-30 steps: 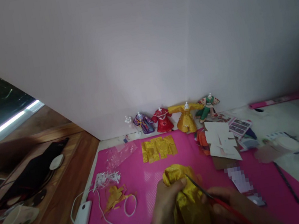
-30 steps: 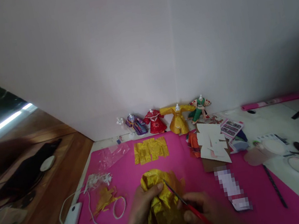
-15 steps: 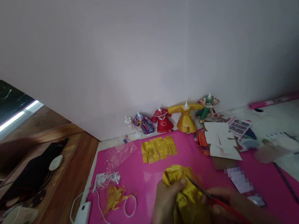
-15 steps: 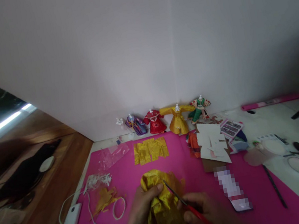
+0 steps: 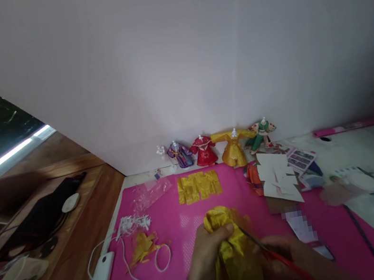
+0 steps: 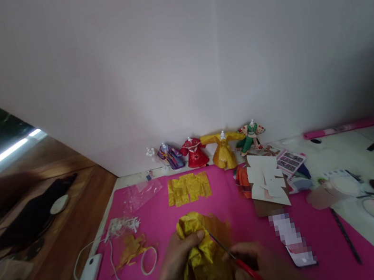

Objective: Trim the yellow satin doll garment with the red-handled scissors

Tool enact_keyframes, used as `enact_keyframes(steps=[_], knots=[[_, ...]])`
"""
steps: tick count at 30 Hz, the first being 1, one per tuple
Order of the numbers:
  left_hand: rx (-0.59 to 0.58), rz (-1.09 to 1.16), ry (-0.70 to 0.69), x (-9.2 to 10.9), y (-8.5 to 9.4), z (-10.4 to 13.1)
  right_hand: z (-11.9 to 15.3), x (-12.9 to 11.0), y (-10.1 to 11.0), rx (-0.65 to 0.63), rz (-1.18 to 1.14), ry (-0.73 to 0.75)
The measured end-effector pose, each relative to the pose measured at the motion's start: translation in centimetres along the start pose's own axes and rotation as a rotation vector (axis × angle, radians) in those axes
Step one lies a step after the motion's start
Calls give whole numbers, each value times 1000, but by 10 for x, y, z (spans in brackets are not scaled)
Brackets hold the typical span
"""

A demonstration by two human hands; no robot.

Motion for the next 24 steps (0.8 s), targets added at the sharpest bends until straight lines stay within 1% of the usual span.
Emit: enact_keyframes(steps=[1, 4, 5, 6, 8, 10, 12, 13, 15, 17, 19, 22, 24], knots=[[0, -1, -5, 1, 1, -1, 1, -3, 1, -1, 3, 9], [4, -12, -21, 7, 3, -1, 5, -7, -1, -67, 11, 22], [5, -21, -25, 8, 4, 0, 7, -8, 2, -73, 15, 34], [5, -31, -27, 9, 4, 1, 9, -8, 8, -43, 7, 47], [-6, -51, -29, 10, 2, 3, 13, -10, 31, 94, -47, 102], [-54, -93, -22, 8, -3, 4, 18, -13, 56, 263, -96, 162], [-129, -167, 3, 1, -12, 5, 23, -22, 73, 394, -57, 239], [-173, -206, 17, -3, -17, 6, 23, -28, 78, 433, 2, 279], [-257, -256, 44, -9, -27, 8, 19, -42, 76, 440, 142, 335], [-329, -274, 58, -11, -37, 12, 11, -53, 66, 405, 245, 366], [-385, -283, 55, -8, -45, 17, 1, -61, 52, 343, 303, 367], [-410, -300, 34, -3, -50, 24, -14, -62, 31, 233, 336, 275], [-391, -333, 16, 0, -48, 24, -20, -59, 23, 199, 294, 210]])
Point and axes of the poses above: each hand's wrist, its own z-axis away from the middle knuckle, its own y-axis out of the back of the hand, x = y × z, the point moved 10 cm from there along -z, towards the middle knuckle, and after that the axes turned 4 degrees about -z, right-handed, at the moved point
